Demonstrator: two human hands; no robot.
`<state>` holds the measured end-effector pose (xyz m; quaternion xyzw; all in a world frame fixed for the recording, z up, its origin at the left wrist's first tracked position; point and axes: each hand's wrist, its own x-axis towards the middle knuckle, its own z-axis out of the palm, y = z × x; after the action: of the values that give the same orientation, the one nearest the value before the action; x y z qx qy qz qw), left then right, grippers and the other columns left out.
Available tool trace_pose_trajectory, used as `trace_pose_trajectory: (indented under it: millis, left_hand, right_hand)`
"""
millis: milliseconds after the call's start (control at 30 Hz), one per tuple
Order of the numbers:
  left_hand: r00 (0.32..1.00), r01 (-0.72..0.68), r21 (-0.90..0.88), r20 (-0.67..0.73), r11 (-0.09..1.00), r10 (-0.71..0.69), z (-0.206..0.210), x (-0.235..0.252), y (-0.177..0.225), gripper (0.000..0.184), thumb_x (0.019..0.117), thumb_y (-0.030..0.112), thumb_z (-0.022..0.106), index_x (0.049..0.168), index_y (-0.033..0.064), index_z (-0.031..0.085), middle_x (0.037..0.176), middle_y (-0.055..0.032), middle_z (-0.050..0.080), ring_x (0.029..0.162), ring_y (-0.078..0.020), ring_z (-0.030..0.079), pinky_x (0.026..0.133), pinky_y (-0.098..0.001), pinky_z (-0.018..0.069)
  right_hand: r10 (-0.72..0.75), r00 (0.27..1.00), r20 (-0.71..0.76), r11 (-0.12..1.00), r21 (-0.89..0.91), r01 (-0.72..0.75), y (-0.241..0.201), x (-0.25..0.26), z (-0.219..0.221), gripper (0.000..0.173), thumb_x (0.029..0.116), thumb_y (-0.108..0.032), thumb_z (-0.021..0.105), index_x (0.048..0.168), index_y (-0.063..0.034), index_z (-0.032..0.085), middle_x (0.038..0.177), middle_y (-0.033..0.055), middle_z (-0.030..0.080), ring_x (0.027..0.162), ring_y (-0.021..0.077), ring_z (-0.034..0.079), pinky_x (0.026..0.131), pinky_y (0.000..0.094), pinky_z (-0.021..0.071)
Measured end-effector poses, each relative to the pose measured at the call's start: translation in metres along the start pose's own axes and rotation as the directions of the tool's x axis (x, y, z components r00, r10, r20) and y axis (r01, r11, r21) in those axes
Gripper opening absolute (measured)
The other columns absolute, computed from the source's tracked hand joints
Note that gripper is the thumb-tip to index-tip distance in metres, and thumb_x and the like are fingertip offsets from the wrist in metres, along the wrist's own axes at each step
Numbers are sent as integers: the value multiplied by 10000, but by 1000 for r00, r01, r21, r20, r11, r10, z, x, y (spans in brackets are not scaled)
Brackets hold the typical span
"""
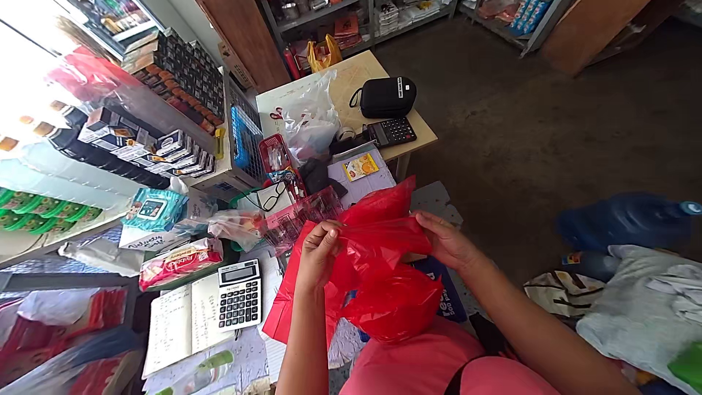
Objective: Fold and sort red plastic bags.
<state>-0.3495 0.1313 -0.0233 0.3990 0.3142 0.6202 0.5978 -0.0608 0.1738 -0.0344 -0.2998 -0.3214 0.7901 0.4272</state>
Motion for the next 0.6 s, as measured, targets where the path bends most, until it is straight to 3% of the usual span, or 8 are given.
trace_pose_trajectory:
  millis: [100, 167, 200, 267, 300, 400, 500, 600]
  left_hand:
    - [1000, 30, 153, -14, 988, -28, -7, 1, -1, 110, 1014, 166, 625, 996, 104, 714, 776, 38, 648, 558, 5, 504, 523, -159, 437]
    - [998, 53, 380, -5, 923, -55, -13, 3, -4, 121, 1025, 140, 600, 1037, 64, 694, 831, 25, 667, 663, -33, 578, 617, -204, 503]
    - [998, 67, 420, -20, 905, -64, -11, 5, -7, 126, 1032, 135, 586, 1043, 53, 681, 819, 25, 653, 652, -36, 567, 602, -205, 493]
    - [995, 77, 439, -84, 895, -45, -2, 9, -12, 129, 1049, 139, 558, 1043, 49, 650, 760, 30, 601, 576, -28, 504, 517, -184, 430]
    - [993, 71, 454, -120, 888, -18, 3, 11, -13, 138, 1054, 140, 551, 1050, 43, 648, 782, 19, 618, 604, -35, 533, 541, -187, 457]
    - [970, 67, 459, -238, 886, 50, 12, 23, -15, 150, 1050, 106, 551, 1092, -2, 646, 895, -44, 704, 808, -94, 667, 779, -275, 573]
    - [941, 162, 373, -337, 913, -29, 11, 34, -20, 162, 1056, 105, 531, 1107, -5, 639, 900, -65, 706, 808, -108, 679, 775, -298, 587]
    - [896, 332, 227, -380, 916, -230, 5, 40, -30, 205, 1083, 103, 447, 1114, 3, 624, 837, -44, 698, 725, -88, 672, 677, -268, 587]
  right_hand:
    - [-72, 997, 3, 997, 0, 72, -6, 2, -1, 205, 1059, -208, 516, 1058, -108, 695, 985, 39, 747, 926, 126, 720, 867, 339, 610]
    - [-134, 990, -50, 990, -60, 131, -13, 11, 0, 203, 1061, -155, 498, 1056, -86, 688, 994, 58, 735, 927, 141, 710, 876, 348, 601]
    - [-147, 986, -77, 985, -104, 139, -17, 16, 0, 194, 1061, -137, 506, 1059, -71, 688, 991, 70, 731, 913, 148, 709, 859, 346, 604]
    - [-150, 979, -142, 969, -216, 117, -26, 25, 2, 179, 1059, -158, 543, 1075, -65, 696, 946, 81, 723, 815, 136, 698, 728, 302, 603]
    - [-153, 972, -177, 956, -276, 101, -31, 30, 5, 174, 1055, -180, 565, 1082, -75, 701, 908, 74, 712, 741, 114, 669, 643, 264, 572]
    - [-225, 951, -212, 888, -445, 111, -46, 46, 19, 152, 1046, -191, 590, 1068, -82, 694, 763, 25, 644, 533, 47, 518, 467, 183, 426]
    - [-246, 940, -238, 828, -556, 77, -50, 64, 23, 129, 1048, -178, 591, 1051, -73, 666, 713, 13, 605, 487, 41, 452, 440, 181, 371]
    - [-131, 934, -331, 839, -540, -74, -37, 78, 9, 153, 1054, -193, 585, 1041, -63, 664, 711, 18, 602, 502, 45, 453, 465, 203, 380]
